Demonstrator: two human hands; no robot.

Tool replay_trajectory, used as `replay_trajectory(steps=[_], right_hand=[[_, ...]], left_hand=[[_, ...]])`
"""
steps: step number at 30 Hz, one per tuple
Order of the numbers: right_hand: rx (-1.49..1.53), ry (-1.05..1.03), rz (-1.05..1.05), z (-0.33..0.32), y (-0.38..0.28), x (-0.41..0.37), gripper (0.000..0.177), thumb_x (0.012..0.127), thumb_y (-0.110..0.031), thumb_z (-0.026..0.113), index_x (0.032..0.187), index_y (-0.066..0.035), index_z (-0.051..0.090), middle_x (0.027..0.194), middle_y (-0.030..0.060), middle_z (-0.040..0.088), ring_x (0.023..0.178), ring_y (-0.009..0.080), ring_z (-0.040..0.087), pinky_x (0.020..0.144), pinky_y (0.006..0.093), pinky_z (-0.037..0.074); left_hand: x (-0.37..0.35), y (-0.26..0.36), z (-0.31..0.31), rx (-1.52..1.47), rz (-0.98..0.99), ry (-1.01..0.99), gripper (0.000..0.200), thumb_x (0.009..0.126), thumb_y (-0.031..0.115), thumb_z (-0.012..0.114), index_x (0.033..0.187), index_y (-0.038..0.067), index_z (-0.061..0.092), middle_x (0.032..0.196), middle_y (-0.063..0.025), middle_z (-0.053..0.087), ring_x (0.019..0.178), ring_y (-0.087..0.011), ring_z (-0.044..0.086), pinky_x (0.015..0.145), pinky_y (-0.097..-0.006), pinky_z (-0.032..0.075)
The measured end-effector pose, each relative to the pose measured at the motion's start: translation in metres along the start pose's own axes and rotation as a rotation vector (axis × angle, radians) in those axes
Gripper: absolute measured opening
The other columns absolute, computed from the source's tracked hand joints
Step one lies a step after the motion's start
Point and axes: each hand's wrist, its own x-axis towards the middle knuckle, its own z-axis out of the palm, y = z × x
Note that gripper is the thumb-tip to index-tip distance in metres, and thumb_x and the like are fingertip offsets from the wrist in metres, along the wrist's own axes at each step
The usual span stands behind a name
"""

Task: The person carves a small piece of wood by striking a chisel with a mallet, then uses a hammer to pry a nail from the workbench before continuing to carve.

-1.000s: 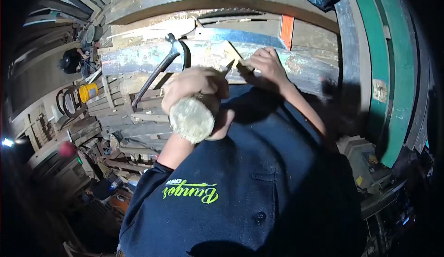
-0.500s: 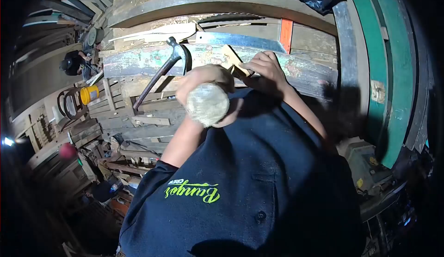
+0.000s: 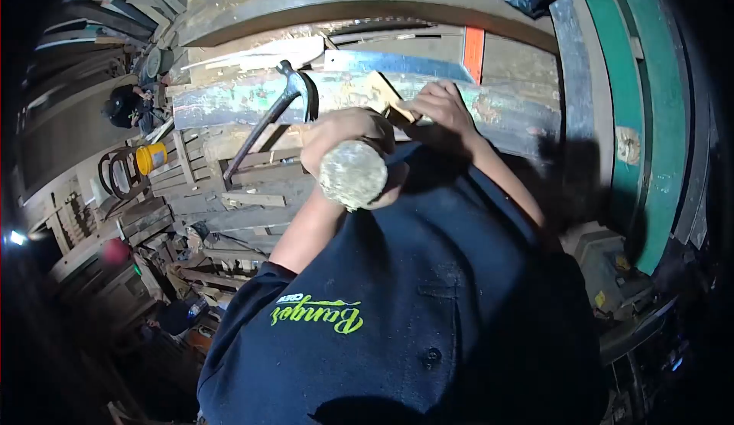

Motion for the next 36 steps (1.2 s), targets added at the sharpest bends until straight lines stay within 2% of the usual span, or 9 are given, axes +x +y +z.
replay_trajectory(steps=[16,20,22,24,28,30,32,34,36], right_hand=[[-0.012,0.041,-0.029,0.004,0.006,-0.004,0.033,0.069,-0.018,0.078,0.1,-0.011,0.071,0.078,-0.0004,0.066,0.082,0.0196,0.059,0.087,0.035,0.039],[-0.002,0.016,0.009,0.0,0.006,-0.002,0.028,0.073,-0.021,0.073,0.1,-0.014,0.072,0.081,-0.002,0.069,0.084,0.0167,0.059,0.088,0.0345,0.037],[0.005,0.044,-0.013,0.003,0.005,-0.004,0.033,0.068,-0.018,0.079,0.099,-0.011,0.071,0.079,0.0,0.066,0.083,0.0187,0.06,0.086,0.0348,0.039],[-0.007,0.061,-0.012,0.005,0.006,-0.003,0.032,0.068,-0.017,0.08,0.098,-0.011,0.071,0.078,-0.0002,0.066,0.081,0.0184,0.06,0.085,0.0344,0.039],[0.022,0.018,0.012,0.001,0.0,0.001,0.032,0.071,-0.018,0.078,0.102,-0.013,0.072,0.081,-0.0012,0.069,0.082,0.0177,0.061,0.086,0.0358,0.038],[0.056,0.08,0.004,0.003,0.002,-0.004,0.033,0.068,-0.016,0.079,0.1,-0.012,0.072,0.082,-0.0004,0.069,0.082,0.019,0.061,0.087,0.0367,0.038],[0.032,0.068,0.001,0.002,0.008,-0.002,0.032,0.069,-0.017,0.079,0.1,-0.012,0.071,0.081,-0.0005,0.069,0.082,0.019,0.061,0.087,0.0369,0.038],[0.012,0.026,0.0,0.006,0.008,-0.006,0.028,0.071,-0.017,0.078,0.098,-0.012,0.071,0.08,-0.0007,0.069,0.081,0.019,0.061,0.087,0.0372,0.038],[0.022,0.006,0.006,0.002,0.003,-0.004,0.029,0.072,-0.018,0.077,0.1,-0.012,0.071,0.08,-0.0014,0.068,0.081,0.0186,0.061,0.086,0.0367,0.038]], left_hand=[[0.003,0.008,-0.003,-0.22,0.089,0.109,0.04,0.067,0.013,0.078,0.098,-0.004,0.059,0.072,-0.0103,0.064,0.064,-0.0238,0.065,0.069,-0.0312,0.055],[-0.001,-0.011,-0.01,0.484,0.163,-0.095,0.039,0.069,0.014,0.077,0.098,-0.003,0.057,0.074,-0.0104,0.065,0.065,-0.0214,0.066,0.065,-0.0299,0.054],[-0.006,-0.006,-0.005,-0.077,-0.08,0.081,0.041,0.067,0.014,0.077,0.098,-0.003,0.058,0.075,-0.0107,0.065,0.066,-0.0213,0.066,0.064,-0.0291,0.054],[0.004,0.004,-0.004,-0.405,0.082,0.096,0.044,0.06,0.014,0.079,0.096,-0.002,0.06,0.079,-0.0114,0.065,0.068,-0.0218,0.066,0.066,-0.0295,0.055],[0.002,-0.009,-0.003,0.245,0.075,0.012,0.042,0.056,0.019,0.082,0.089,0.0,0.062,0.08,-0.0097,0.066,0.07,-0.0215,0.067,0.068,-0.0298,0.053],[-0.011,-0.024,-0.002,-0.025,-0.178,0.039,0.047,0.055,0.022,0.082,0.092,0.0,0.063,0.082,-0.0096,0.067,0.071,-0.022,0.067,0.069,-0.0306,0.053],[-0.018,-0.02,-0.014,0.096,-0.071,0.05,0.043,0.058,0.017,0.08,0.094,0.0,0.062,0.083,-0.0097,0.067,0.068,-0.0223,0.066,0.068,-0.0308,0.054],[-0.023,-0.024,-0.009,-0.398,-0.077,0.108,0.042,0.058,0.016,0.08,0.093,0.001,0.062,0.083,-0.0093,0.067,0.068,-0.0228,0.066,0.069,-0.031,0.054],[-0.003,-0.01,-0.005,0.241,0.011,-0.005,0.041,0.059,0.017,0.08,0.091,0.0,0.062,0.079,-0.0099,0.065,0.065,-0.0214,0.065,0.066,-0.0297,0.054]])
